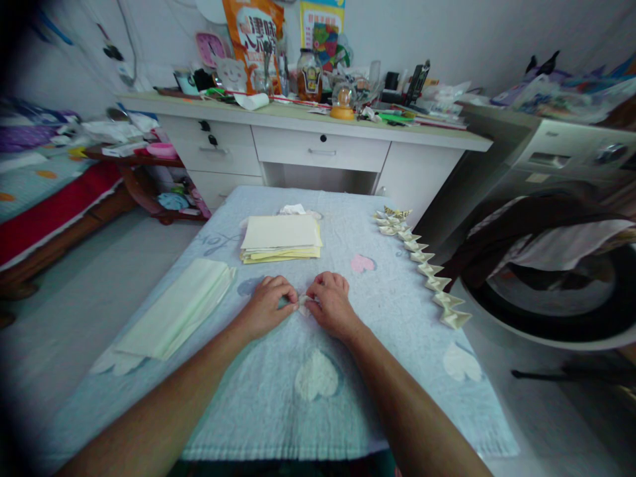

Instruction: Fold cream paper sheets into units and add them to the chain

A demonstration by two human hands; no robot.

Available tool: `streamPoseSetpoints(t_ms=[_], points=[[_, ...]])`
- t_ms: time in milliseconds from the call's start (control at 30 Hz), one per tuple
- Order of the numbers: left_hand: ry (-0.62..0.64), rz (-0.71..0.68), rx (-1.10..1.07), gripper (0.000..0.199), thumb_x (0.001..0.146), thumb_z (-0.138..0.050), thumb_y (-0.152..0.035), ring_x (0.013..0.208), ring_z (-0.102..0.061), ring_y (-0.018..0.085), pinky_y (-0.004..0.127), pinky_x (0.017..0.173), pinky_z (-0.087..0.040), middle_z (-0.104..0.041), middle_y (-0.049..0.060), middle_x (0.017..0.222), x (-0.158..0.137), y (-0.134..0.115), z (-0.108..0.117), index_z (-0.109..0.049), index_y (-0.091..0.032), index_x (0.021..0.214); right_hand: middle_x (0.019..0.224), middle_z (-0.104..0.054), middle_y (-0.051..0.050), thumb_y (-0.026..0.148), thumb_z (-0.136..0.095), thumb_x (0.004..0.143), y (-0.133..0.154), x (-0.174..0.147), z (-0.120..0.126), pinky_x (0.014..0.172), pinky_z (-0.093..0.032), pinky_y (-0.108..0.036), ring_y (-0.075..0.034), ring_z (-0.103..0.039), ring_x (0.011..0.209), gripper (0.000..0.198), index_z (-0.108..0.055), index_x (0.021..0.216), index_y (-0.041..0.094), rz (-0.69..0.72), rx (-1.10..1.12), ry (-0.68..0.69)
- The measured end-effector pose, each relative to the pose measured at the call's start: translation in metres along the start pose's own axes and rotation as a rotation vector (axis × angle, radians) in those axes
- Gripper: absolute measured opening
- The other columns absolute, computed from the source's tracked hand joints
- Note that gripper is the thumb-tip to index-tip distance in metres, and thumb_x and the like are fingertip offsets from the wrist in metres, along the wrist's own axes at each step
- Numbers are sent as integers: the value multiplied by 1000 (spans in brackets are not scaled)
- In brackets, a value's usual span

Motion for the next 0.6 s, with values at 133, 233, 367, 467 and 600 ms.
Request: streamPoseSetpoints(t_ms=[133,233,367,467,600], points=[[-15,-1,-6,2,75,-66,-23,92,-50,20,34,85,-37,-60,2,87,0,2,1,-67,-22,76,102,-54,-5,24,-65,82,0,1,-1,90,-30,-38,-22,-43,101,6,-64,86,20,-2,1,24],[-22,7,-13,2,75,-67,-23,90,-50,20,33,83,-37,-60,2,86,0,3,2,-68,-22,74,102,-54,-5,25,-64,82,-1,1,-2,90,-30,-38,-22,-43,101,7,-65,86,20,-5,-2,34],[-32,18,-10,2,73,-68,-24,89,-50,20,33,82,-37,-60,1,83,0,3,3,-69,-22,72,102,-55,-5,26,-65,82,0,2,-1,89,-31,-38,-21,-44,99,7,-64,85,19,-13,-3,47],[-32,22,-9,3,73,-69,-26,89,-51,20,33,82,-37,-60,1,83,0,3,3,-69,-23,71,101,-55,-5,26,-65,82,-1,2,-2,89,-31,-38,-21,-44,99,7,-65,84,19,-16,-6,49],[-22,34,-17,3,74,-68,-25,91,-51,20,33,83,-37,-61,1,85,-1,4,3,-69,-23,72,102,-55,-5,27,-65,83,-3,2,-5,89,-31,-38,-21,-43,99,8,-65,85,19,-20,-8,55]])
Point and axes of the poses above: each hand's wrist, its own x-axis towards the middle knuckle, its own z-axis out of the back of the hand, y = z × x, the point moved 6 cm from there along x, towards the middle knuckle
